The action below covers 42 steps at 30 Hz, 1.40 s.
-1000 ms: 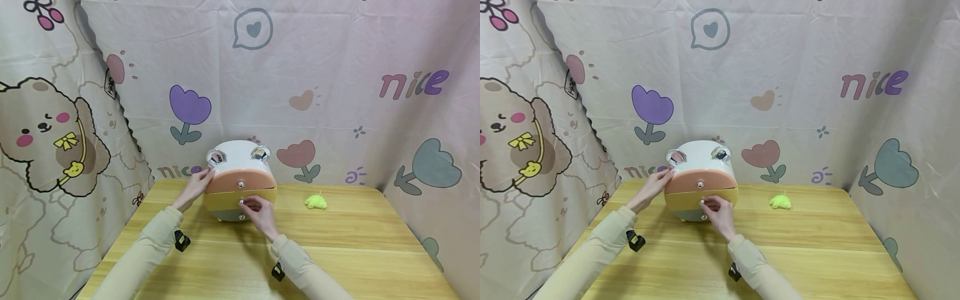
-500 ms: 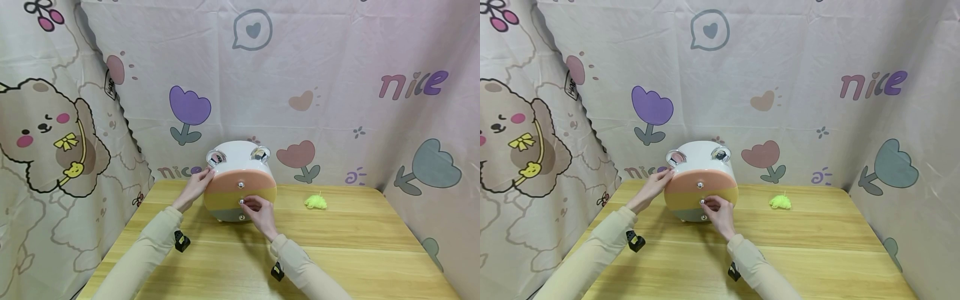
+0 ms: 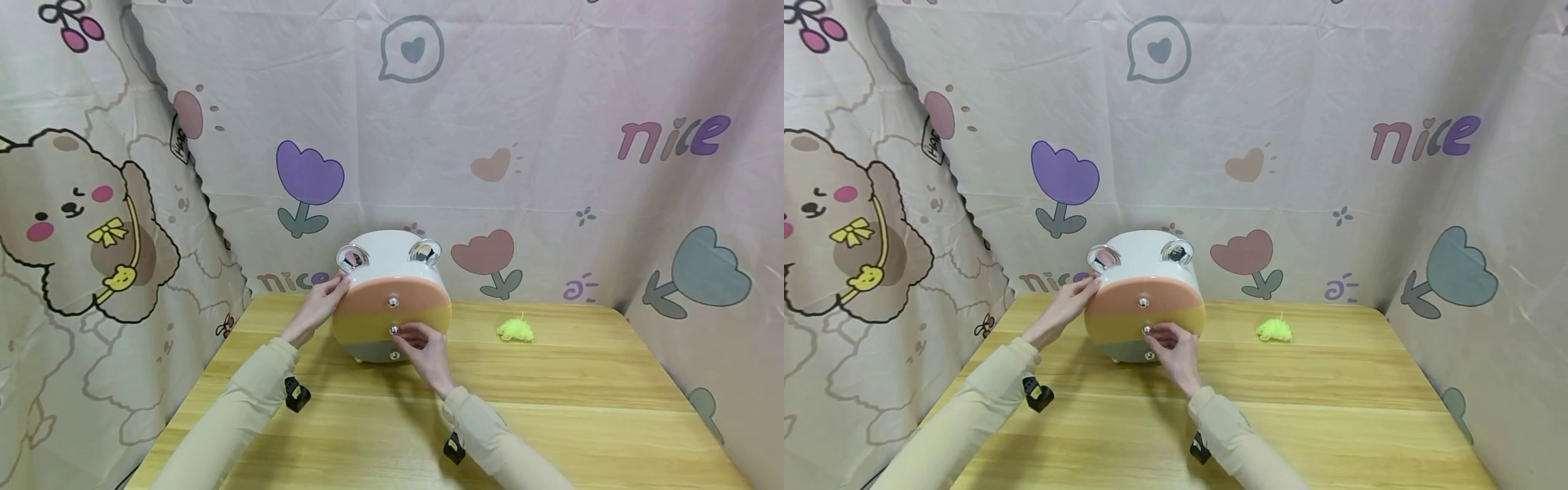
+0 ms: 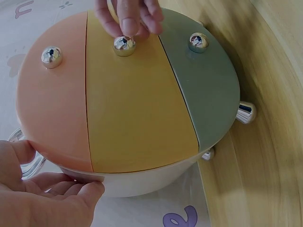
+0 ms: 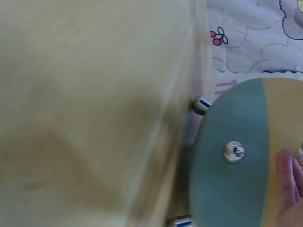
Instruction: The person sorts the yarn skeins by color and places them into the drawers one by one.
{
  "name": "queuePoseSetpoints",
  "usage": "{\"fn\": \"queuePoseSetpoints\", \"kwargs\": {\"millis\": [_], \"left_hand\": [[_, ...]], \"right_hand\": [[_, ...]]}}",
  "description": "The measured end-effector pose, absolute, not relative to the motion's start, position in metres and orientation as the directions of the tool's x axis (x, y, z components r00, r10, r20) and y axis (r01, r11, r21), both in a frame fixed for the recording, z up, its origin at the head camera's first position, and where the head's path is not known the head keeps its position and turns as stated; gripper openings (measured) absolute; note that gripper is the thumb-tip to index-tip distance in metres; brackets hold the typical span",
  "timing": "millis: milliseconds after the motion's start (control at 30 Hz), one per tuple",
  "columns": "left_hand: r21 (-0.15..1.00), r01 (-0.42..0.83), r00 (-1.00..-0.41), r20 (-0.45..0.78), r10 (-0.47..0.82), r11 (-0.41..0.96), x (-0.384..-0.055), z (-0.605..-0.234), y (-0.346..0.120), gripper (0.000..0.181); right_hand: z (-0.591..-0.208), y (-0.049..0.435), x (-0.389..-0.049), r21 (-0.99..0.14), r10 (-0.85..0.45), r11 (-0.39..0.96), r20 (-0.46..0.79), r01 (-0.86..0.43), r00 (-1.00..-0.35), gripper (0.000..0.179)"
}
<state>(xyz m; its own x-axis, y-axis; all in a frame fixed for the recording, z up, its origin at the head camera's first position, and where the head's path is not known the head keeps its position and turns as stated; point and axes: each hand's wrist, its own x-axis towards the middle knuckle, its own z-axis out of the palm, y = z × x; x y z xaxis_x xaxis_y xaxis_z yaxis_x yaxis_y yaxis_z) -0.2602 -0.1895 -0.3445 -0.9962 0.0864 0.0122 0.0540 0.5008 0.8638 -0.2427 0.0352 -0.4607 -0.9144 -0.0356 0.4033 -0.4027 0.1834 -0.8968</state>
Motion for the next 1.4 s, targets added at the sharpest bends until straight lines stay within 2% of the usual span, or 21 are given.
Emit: {"fn": "queuePoseSetpoints", "kwargs": {"millis": [233, 367, 700, 867, 1400], "left_hand": [[0.86, 0.056, -0.996, 0.015, 0.084, 0.507, -0.26, -0.345, -0.19, 0.064], [0.861, 0.061, -0.996, 0.019, 0.087, 0.504, -0.26, -0.345, -0.19, 0.064], [0.864, 0.062, -0.996, 0.023, 0.084, 0.5, -0.261, -0.345, -0.19, 0.064], [0.864, 0.067, -0.996, 0.027, 0.086, 0.499, -0.262, -0.346, -0.19, 0.064], [0.864, 0.068, -0.995, 0.022, 0.096, 0.498, -0.262, -0.345, -0.191, 0.064]], "right_hand": [[-0.477, 0.038, -0.239, -0.928, -0.01, 0.189, 0.324, -0.32, -0.946, 0.019], [-0.488, 0.04, -0.238, -0.957, -0.007, 0.13, 0.259, -0.258, -0.966, 0.021], [-0.498, 0.036, -0.23, -0.974, -0.035, 0.119, 0.191, -0.194, -0.981, 0.024], [-0.499, 0.031, -0.227, -0.986, -0.059, 0.035, 0.161, -0.164, -0.985, 0.027], [-0.513, 0.015, -0.235, -0.993, 0.085, -0.074, 0.091, -0.097, -0.992, 0.026]]}}
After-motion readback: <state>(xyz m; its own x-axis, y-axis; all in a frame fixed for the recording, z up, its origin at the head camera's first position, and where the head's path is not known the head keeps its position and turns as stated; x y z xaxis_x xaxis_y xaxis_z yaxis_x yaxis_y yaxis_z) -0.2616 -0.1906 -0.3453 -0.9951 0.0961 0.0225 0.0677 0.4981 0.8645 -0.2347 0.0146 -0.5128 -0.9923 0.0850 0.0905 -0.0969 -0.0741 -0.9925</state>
